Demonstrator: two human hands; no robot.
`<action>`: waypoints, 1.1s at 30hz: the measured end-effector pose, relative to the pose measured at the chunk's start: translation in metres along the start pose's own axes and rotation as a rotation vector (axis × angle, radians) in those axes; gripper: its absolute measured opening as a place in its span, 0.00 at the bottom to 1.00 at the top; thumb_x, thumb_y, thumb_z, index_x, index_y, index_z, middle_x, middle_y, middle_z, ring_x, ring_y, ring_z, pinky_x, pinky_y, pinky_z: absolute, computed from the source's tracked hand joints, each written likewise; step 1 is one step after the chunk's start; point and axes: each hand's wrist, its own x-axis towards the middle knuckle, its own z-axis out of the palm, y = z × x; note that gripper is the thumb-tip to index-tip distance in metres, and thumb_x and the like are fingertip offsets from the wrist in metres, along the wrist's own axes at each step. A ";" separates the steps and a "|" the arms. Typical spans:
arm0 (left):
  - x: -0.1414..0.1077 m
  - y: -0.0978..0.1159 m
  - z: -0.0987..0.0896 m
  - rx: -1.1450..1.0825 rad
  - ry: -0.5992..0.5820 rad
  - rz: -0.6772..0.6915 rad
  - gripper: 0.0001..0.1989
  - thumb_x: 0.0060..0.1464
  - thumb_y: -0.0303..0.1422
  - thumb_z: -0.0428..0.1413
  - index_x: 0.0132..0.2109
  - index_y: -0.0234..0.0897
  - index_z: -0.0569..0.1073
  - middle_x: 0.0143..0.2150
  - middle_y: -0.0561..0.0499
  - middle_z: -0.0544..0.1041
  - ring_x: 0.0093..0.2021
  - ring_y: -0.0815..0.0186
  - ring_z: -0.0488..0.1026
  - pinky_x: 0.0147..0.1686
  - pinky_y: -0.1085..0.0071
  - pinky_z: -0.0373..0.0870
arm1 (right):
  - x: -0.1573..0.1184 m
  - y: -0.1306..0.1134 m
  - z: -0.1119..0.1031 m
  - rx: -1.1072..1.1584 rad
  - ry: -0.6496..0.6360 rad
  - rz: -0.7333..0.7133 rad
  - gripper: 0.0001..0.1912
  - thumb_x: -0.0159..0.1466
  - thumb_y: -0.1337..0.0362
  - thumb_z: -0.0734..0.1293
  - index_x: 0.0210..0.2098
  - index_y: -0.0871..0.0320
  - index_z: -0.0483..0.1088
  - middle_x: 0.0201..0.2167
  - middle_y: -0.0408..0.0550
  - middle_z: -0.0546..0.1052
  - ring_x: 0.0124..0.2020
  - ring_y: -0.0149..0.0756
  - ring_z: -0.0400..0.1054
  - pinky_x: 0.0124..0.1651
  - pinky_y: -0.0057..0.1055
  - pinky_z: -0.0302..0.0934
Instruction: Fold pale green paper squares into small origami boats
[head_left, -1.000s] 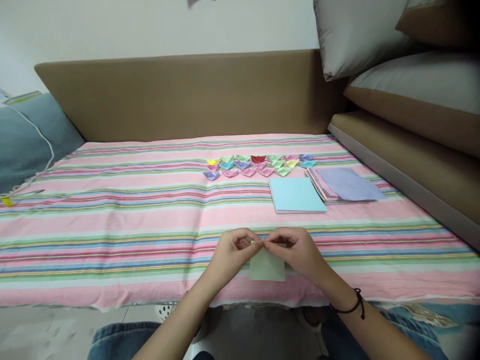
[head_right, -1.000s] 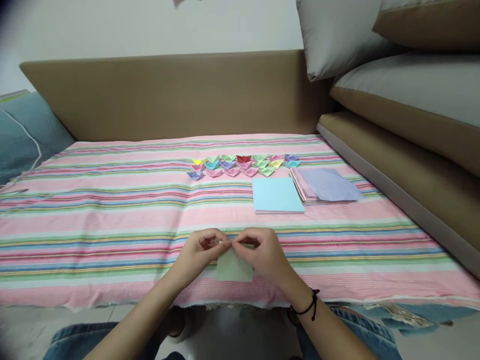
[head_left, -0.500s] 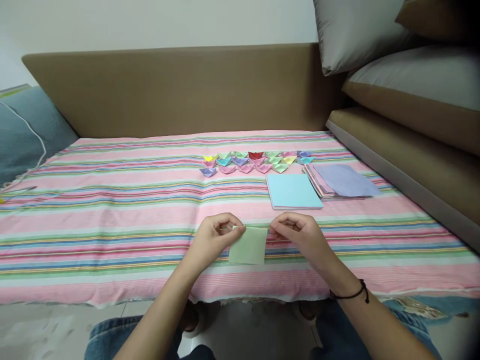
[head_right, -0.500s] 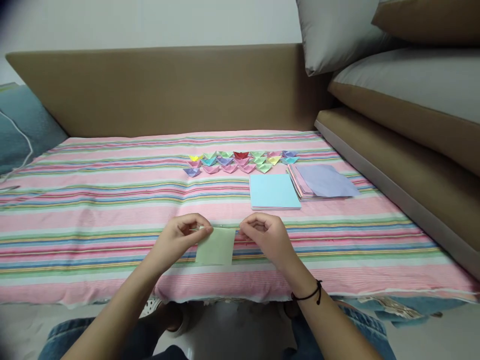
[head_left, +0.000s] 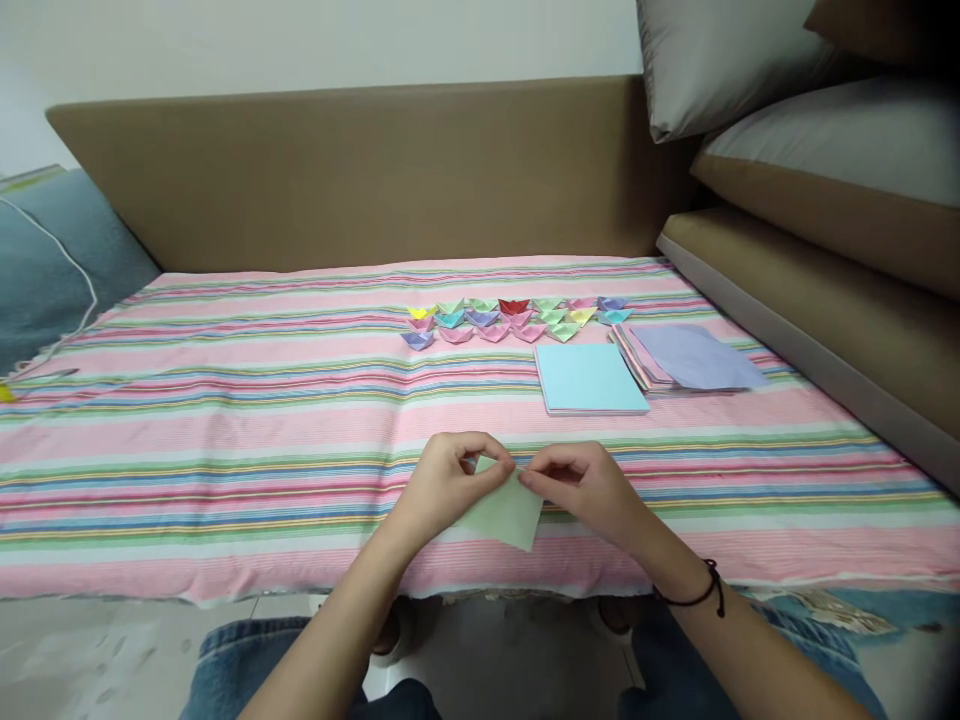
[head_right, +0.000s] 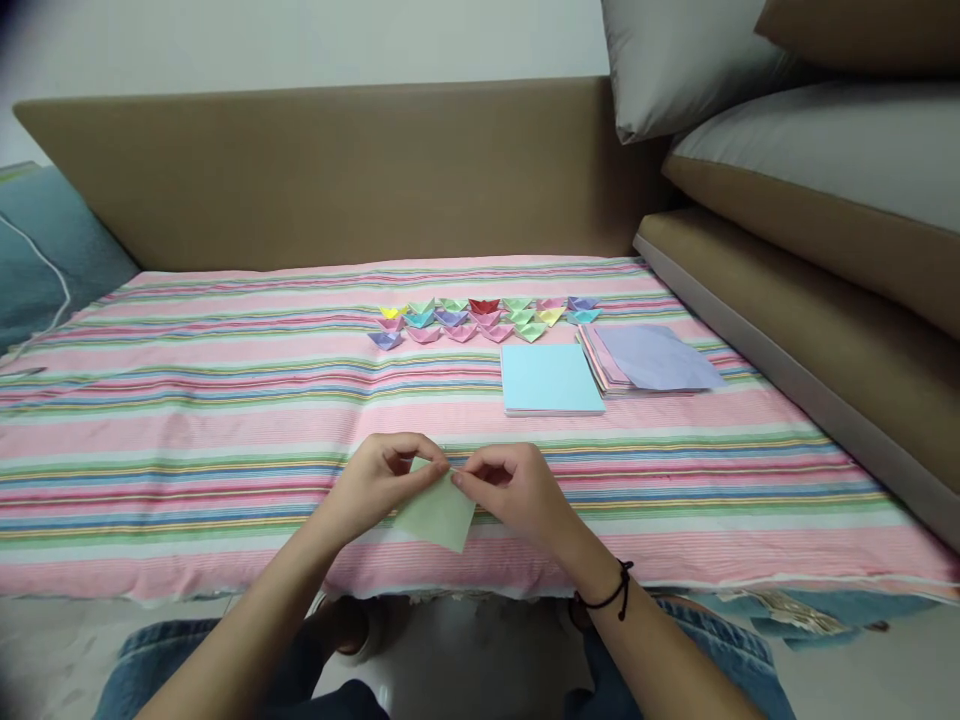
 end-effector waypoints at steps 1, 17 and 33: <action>0.001 0.000 -0.002 -0.033 0.006 -0.008 0.10 0.50 0.36 0.55 0.29 0.32 0.74 0.26 0.50 0.73 0.23 0.72 0.64 0.21 0.76 0.59 | 0.000 -0.001 -0.002 0.012 -0.003 0.009 0.10 0.57 0.62 0.66 0.24 0.60 0.73 0.21 0.45 0.72 0.23 0.31 0.63 0.25 0.27 0.56; -0.012 0.001 0.000 -0.321 -0.125 0.035 0.22 0.45 0.29 0.60 0.49 0.40 0.66 0.47 0.47 0.68 0.28 0.75 0.68 0.28 0.76 0.68 | -0.003 0.006 -0.003 0.463 0.230 0.117 0.11 0.55 0.58 0.69 0.25 0.60 0.72 0.27 0.45 0.72 0.27 0.34 0.67 0.31 0.33 0.67; -0.017 -0.002 -0.010 -0.380 -0.194 -0.127 0.18 0.46 0.34 0.60 0.46 0.35 0.72 0.28 0.54 0.71 0.24 0.74 0.65 0.27 0.75 0.65 | -0.010 0.006 -0.021 0.261 -0.085 -0.043 0.18 0.49 0.63 0.74 0.40 0.57 0.73 0.39 0.49 0.72 0.39 0.37 0.69 0.37 0.31 0.67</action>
